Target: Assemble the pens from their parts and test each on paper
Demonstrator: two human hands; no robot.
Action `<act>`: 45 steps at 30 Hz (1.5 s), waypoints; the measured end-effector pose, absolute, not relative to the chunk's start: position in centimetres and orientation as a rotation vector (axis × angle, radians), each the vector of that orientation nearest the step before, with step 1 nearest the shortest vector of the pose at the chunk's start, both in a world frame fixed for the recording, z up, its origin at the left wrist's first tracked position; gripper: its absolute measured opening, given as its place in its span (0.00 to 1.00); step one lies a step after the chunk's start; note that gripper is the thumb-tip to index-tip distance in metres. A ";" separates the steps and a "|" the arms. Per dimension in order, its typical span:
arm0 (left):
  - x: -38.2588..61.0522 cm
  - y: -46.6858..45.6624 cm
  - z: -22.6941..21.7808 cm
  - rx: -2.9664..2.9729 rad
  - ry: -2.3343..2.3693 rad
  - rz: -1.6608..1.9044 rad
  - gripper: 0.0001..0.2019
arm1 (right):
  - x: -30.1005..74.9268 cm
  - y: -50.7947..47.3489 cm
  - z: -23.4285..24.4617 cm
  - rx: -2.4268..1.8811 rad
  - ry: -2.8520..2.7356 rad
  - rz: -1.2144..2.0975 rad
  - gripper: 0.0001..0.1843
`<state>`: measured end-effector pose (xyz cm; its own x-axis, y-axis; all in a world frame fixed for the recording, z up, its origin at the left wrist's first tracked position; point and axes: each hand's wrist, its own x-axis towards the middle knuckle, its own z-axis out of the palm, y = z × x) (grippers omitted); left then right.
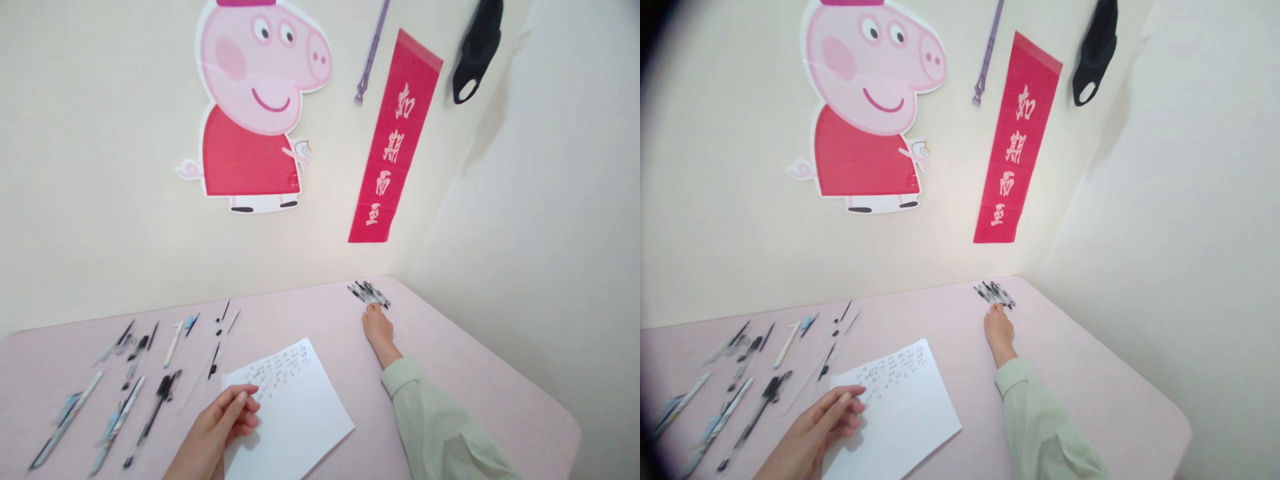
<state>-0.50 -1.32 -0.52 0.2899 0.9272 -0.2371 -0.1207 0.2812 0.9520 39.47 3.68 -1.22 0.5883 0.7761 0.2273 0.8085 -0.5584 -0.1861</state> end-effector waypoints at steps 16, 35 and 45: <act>-0.3 -2.2 1.1 1.061 1.010 0.861 0.24 | 39.1 4.1 -0.9 -2.642 -1.288 -0.209 0.19; 0.5 -3.5 0.6 1.454 0.916 0.742 0.12 | 36.4 4.1 0.2 -2.318 -1.392 0.057 0.20; 0.5 -3.6 0.6 1.523 0.913 0.745 0.09 | 17.9 1.2 2.9 -1.523 -2.043 0.693 0.16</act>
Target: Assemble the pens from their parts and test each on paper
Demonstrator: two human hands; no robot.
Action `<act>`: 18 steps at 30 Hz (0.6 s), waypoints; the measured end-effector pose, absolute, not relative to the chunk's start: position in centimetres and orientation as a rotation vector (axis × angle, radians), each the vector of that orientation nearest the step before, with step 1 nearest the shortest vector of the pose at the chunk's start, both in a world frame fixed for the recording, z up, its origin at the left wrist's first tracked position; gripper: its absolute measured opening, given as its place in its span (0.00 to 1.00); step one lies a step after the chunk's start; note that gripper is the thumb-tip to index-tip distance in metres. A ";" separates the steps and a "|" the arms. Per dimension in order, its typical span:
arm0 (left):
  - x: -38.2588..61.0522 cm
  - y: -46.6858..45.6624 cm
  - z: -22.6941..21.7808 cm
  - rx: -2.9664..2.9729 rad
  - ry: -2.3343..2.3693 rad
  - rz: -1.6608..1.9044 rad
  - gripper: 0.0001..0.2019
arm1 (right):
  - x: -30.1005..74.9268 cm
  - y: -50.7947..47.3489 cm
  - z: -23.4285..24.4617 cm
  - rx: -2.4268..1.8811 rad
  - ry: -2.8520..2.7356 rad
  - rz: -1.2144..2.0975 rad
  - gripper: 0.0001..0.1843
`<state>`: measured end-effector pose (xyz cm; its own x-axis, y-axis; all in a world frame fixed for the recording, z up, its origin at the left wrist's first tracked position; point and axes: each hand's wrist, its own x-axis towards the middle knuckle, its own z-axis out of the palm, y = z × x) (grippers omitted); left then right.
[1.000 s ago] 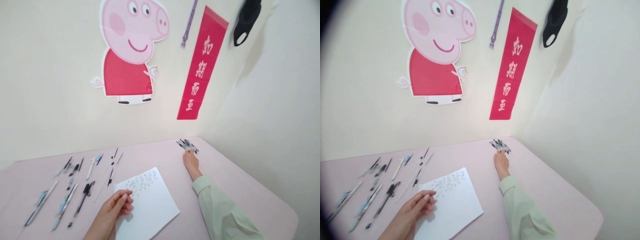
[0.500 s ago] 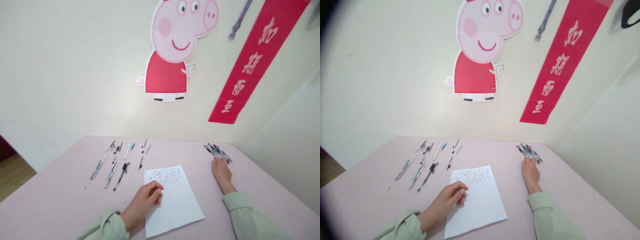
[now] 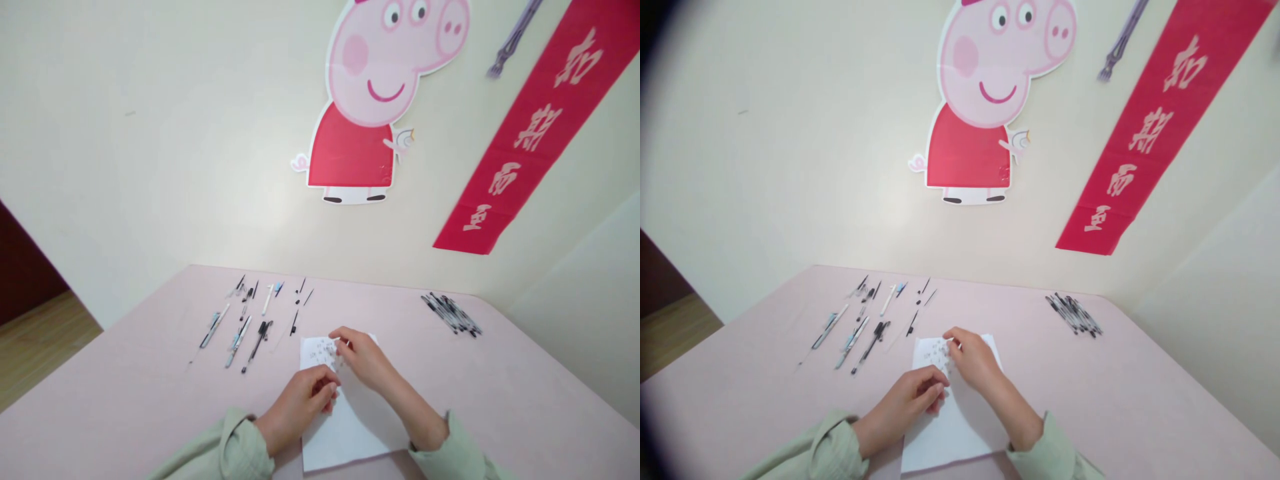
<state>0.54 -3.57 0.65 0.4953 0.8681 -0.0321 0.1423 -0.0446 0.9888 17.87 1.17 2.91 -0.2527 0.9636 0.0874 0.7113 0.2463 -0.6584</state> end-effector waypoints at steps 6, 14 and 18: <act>0.5 -3.9 0.8 1.680 0.967 0.686 0.06 | 14.9 -0.1 0.3 -1.603 -1.943 0.677 0.16; -2.0 -2.3 2.2 2.240 1.582 0.633 0.07 | 15.3 -0.2 0.5 -1.539 -1.966 0.667 0.15; -4.0 -0.5 3.2 2.392 1.918 0.472 0.06 | 15.1 -0.3 0.5 -1.571 -1.957 0.674 0.15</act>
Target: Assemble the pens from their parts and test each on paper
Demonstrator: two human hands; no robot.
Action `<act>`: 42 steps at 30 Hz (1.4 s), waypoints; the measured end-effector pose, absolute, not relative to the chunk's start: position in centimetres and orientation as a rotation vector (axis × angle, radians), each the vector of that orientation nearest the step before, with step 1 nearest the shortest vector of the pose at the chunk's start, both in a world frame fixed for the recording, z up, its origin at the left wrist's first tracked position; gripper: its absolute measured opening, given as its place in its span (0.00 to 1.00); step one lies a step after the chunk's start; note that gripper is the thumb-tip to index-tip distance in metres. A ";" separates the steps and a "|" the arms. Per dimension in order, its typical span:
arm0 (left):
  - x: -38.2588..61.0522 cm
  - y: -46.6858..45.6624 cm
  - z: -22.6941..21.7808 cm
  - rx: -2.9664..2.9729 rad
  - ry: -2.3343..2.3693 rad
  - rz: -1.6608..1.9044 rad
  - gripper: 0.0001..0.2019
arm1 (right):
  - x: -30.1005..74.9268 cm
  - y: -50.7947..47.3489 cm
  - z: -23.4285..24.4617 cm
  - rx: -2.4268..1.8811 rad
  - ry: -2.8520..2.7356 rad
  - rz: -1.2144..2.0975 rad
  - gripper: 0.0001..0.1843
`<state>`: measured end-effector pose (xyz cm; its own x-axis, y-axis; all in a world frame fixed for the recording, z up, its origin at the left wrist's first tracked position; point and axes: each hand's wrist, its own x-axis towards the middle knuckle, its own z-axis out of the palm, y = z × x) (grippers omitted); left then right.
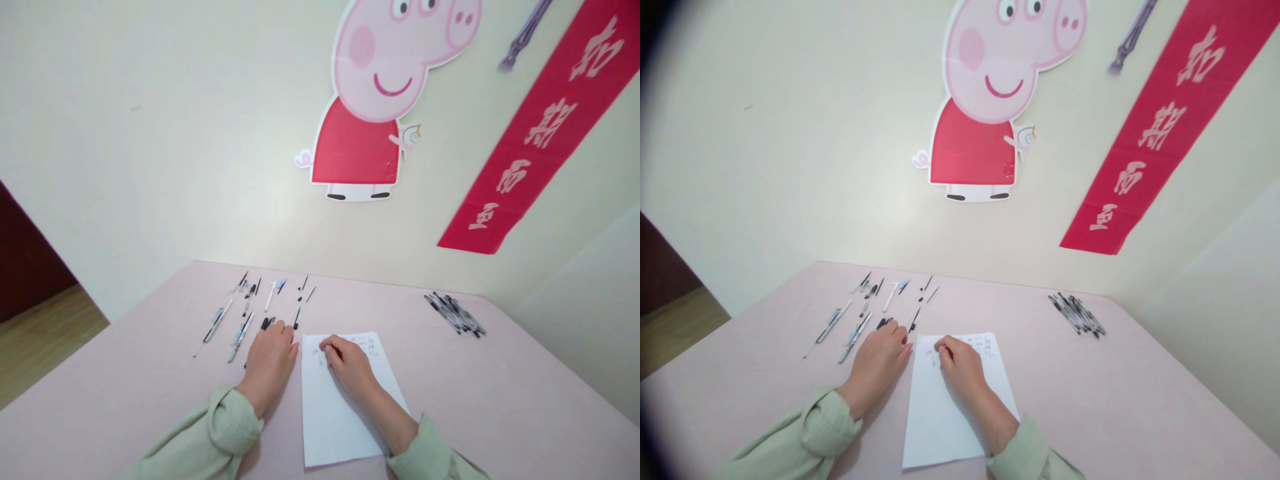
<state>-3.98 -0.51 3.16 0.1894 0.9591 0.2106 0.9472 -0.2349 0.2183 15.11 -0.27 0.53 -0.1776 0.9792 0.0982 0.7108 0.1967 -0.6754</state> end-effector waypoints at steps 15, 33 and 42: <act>-4.7 1.6 3.0 2.325 2.010 0.201 0.10 | 15.2 -0.4 0.6 -1.569 -1.943 0.671 0.15; -2.2 -0.6 4.8 2.163 1.780 0.400 0.06 | 15.0 -0.1 0.5 -1.422 -1.824 0.860 0.17; -0.5 -2.3 3.3 2.163 1.653 0.472 0.06 | 14.6 0.7 -0.2 -1.288 -1.623 1.053 0.10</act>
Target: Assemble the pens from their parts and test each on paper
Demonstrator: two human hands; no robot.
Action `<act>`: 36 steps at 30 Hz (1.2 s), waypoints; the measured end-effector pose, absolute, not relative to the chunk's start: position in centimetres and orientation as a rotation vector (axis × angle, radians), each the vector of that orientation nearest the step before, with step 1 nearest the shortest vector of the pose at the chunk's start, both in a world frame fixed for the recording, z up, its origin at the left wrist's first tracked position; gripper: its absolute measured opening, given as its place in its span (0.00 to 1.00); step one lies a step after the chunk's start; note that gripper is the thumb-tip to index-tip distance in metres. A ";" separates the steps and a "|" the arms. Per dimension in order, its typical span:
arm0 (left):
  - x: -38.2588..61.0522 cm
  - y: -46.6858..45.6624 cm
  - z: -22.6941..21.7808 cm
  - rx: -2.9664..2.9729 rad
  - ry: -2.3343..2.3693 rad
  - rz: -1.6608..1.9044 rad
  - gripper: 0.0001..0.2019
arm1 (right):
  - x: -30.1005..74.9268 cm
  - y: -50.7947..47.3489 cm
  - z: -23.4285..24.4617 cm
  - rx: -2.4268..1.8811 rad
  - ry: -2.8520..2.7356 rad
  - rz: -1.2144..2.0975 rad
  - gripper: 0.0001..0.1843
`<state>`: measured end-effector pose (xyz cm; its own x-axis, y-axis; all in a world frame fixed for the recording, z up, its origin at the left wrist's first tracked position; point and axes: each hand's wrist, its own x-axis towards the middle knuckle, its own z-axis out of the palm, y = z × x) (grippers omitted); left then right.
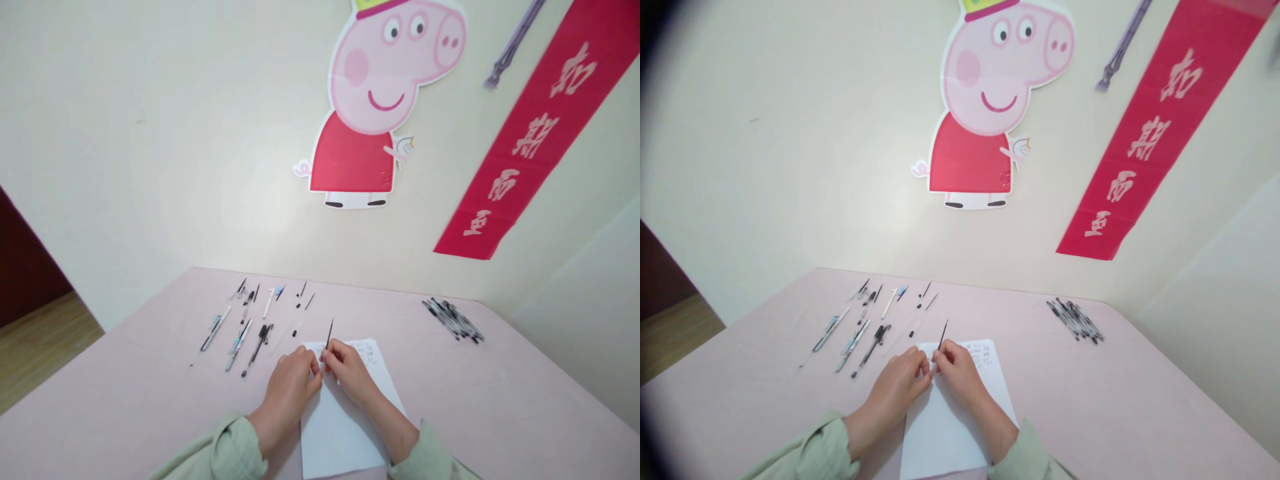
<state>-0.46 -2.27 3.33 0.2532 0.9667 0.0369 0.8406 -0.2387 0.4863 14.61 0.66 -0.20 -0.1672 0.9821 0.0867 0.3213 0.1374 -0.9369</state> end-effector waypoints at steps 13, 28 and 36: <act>-0.2 -2.4 1.5 2.377 1.493 0.501 0.05 | 14.8 0.9 -0.7 -1.268 -1.544 1.099 0.09; -0.2 -2.5 1.7 2.489 1.513 0.334 0.08 | 14.9 0.8 -0.6 -1.274 -1.619 1.050 0.11; -0.2 -2.7 2.1 2.465 1.517 0.319 0.08 | 14.9 0.7 -0.5 -1.270 -1.629 1.043 0.11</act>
